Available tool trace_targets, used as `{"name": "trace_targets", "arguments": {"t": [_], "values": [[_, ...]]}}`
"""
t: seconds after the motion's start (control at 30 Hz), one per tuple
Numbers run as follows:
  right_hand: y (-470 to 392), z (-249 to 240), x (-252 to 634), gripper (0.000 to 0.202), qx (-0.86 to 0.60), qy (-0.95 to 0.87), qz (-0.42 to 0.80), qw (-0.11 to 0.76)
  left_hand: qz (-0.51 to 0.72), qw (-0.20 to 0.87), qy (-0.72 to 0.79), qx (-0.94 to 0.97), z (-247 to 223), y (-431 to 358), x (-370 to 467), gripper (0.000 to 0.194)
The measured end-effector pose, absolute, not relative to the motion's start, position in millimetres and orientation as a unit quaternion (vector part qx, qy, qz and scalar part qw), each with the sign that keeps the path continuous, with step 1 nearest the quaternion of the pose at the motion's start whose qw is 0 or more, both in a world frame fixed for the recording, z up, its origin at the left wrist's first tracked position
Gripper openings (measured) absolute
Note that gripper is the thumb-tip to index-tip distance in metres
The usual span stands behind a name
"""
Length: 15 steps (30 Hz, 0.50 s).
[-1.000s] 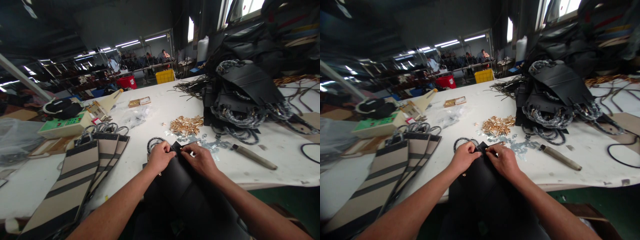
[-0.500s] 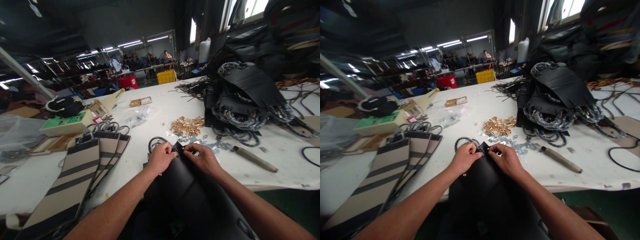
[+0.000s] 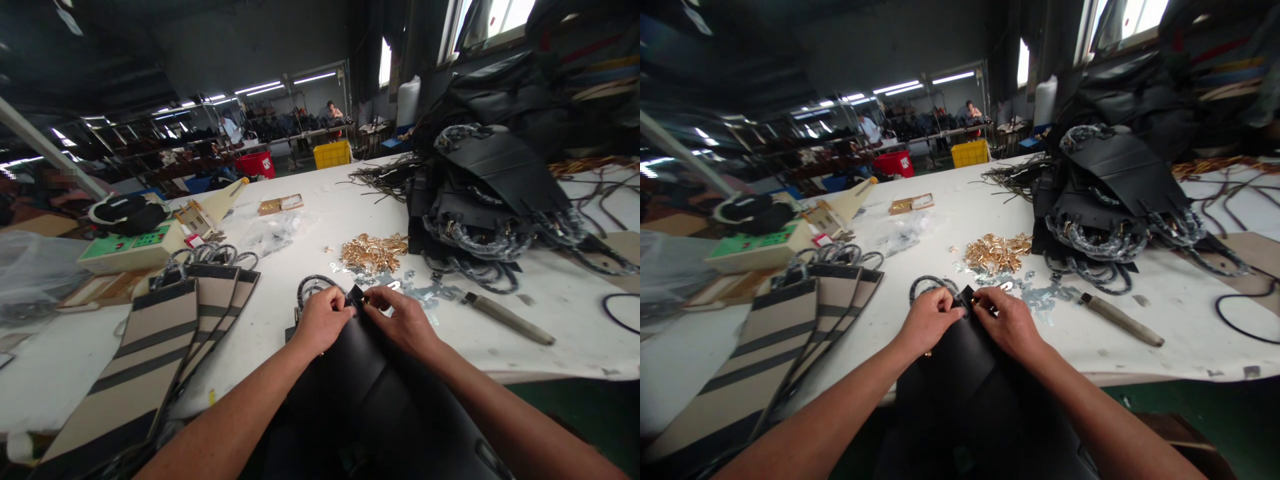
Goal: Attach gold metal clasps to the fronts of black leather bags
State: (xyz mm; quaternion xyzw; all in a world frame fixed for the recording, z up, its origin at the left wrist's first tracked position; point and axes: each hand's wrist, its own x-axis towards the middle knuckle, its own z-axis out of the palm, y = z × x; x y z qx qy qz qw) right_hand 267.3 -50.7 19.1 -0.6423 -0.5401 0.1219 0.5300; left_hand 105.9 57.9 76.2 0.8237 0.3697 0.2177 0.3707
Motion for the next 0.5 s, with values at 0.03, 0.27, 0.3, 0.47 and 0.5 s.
{"name": "trace_targets", "arguments": {"t": [0.03,0.27,0.3,0.47,0.5], "values": [[-50.5,20.4,268.3,0.018,-0.640,-0.557,0.107,0.518,0.217,0.368,0.371,0.824,76.4,57.7,106.0,0.033],[-48.7,37.6,276.3,0.021,-0.660,-0.629,0.078,0.403,0.226,0.346,0.367,0.833,77.2,53.2,106.7,0.031],[-48.8,38.9,276.7,0.021,-0.659,-0.632,0.080,0.400,0.227,0.344,0.368,0.833,77.6,52.7,106.6,0.030],[-48.9,36.1,273.2,0.019,-0.663,-0.619,0.069,0.416,0.219,0.350,0.361,0.836,77.9,53.2,107.1,0.027],[-48.4,35.0,272.0,0.019,-0.667,-0.620,0.057,0.410,0.217,0.349,0.359,0.838,77.5,53.6,107.3,0.026]]}}
